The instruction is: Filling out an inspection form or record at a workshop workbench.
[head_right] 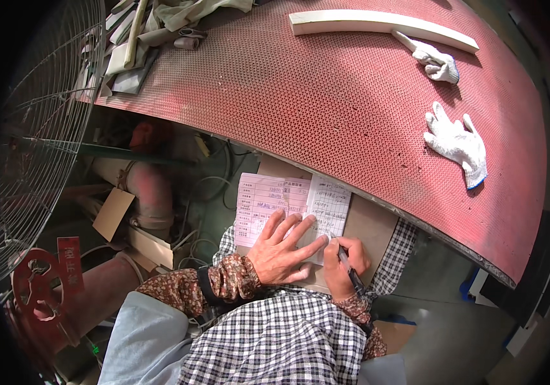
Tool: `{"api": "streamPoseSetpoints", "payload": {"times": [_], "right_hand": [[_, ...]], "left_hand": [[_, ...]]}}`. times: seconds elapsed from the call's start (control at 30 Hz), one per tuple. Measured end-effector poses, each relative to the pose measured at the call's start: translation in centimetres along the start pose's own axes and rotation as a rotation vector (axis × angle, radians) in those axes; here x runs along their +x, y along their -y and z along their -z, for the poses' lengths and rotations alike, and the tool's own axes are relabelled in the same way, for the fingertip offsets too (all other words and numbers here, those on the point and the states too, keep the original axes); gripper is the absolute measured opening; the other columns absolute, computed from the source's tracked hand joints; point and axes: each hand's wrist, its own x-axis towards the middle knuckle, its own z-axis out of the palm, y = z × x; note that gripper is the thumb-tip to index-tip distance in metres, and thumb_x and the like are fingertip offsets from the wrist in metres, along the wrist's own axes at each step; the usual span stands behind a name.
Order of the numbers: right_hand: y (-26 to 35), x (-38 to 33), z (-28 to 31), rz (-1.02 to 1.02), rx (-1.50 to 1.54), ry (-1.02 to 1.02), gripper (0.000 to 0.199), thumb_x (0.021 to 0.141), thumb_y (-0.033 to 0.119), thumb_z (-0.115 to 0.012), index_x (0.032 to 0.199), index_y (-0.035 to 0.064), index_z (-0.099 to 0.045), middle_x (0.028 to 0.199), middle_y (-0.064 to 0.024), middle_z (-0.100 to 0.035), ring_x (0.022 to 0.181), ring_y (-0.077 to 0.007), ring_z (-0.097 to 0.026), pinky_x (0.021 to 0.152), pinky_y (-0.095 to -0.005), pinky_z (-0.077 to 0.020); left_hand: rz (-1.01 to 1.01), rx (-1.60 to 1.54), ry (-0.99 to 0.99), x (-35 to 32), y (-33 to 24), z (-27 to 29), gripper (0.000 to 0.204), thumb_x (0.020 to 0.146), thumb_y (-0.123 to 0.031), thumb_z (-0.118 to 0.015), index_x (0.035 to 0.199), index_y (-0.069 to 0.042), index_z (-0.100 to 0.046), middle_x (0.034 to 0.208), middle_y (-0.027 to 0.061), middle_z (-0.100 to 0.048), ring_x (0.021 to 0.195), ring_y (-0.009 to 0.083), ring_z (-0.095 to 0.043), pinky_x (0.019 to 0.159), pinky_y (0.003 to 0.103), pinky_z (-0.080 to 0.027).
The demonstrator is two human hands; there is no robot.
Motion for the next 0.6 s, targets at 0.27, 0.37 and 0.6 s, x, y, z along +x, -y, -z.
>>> {"api": "streamPoseSetpoints", "payload": {"times": [0.27,0.37,0.6], "right_hand": [[-0.22,-0.03,-0.05,0.016,-0.004,0.003,0.012,0.086,0.010,-0.069,0.085,0.0018,-0.061,0.070,-0.0140,-0.061,0.059,-0.0296,-0.059,0.055,-0.0415,-0.0470],[0.01,0.00,-0.12,0.022,0.013,-0.007,0.011,0.086,0.009,-0.068,0.085,0.0019,-0.061,0.070,-0.0139,-0.061,0.058,-0.0299,-0.059,0.055,-0.0417,-0.0470],[0.13,0.07,-0.02,0.028,0.013,-0.008,0.009,0.085,0.007,-0.068,0.084,0.0018,-0.060,0.070,-0.0138,-0.062,0.057,-0.0293,-0.060,0.054,-0.0409,-0.0474]], "left_hand": [[-0.006,-0.005,0.015,-0.02,0.12,0.19,0.073,0.083,-0.049,-0.068,0.149,-0.026,-0.047,0.154,0.0173,-0.042,0.133,0.0380,-0.046,0.117,0.062,-0.027],[-0.007,-0.005,0.014,-0.03,0.08,0.25,0.073,0.083,-0.049,-0.068,0.149,-0.026,-0.047,0.153,0.0175,-0.042,0.133,0.0381,-0.046,0.117,0.061,-0.027],[-0.008,0.005,0.009,0.08,0.05,0.11,0.074,0.082,-0.049,-0.069,0.149,-0.026,-0.048,0.152,0.0169,-0.043,0.133,0.0376,-0.046,0.118,0.061,-0.026]]}}
